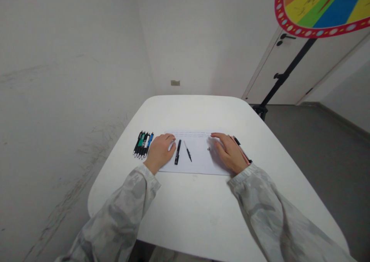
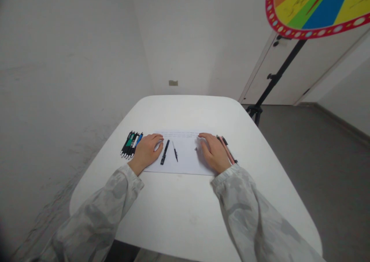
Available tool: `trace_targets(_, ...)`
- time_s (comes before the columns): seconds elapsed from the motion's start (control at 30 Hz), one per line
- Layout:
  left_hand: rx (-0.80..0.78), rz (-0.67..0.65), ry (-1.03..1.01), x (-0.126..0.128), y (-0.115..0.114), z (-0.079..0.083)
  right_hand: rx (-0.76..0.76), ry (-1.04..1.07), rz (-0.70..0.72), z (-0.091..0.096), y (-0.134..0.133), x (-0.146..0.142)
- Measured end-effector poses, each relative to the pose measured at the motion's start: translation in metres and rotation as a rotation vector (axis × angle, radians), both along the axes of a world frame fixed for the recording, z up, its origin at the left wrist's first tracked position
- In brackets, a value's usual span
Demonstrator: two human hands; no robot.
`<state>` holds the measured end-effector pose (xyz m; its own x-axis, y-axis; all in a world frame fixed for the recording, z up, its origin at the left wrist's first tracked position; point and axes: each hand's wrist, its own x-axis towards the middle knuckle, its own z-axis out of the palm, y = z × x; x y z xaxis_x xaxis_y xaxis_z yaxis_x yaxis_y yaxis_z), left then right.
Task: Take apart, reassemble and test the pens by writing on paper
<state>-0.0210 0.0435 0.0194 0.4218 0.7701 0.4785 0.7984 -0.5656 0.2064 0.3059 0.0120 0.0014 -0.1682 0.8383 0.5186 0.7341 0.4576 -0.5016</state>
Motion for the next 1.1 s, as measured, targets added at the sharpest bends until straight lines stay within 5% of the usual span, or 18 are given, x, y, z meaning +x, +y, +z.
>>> trace_targets(0.53, -0.026, -0.030, 0.139, -0.005, 0.003, -0.007, 0.006, -0.270, 0.073, -0.001, -0.004, -0.001)
trace_targets(1.1, -0.073, -0.055, 0.138, -0.007, 0.005, -0.013, -0.052, -0.307, 0.076, -0.007, -0.004, -0.004)
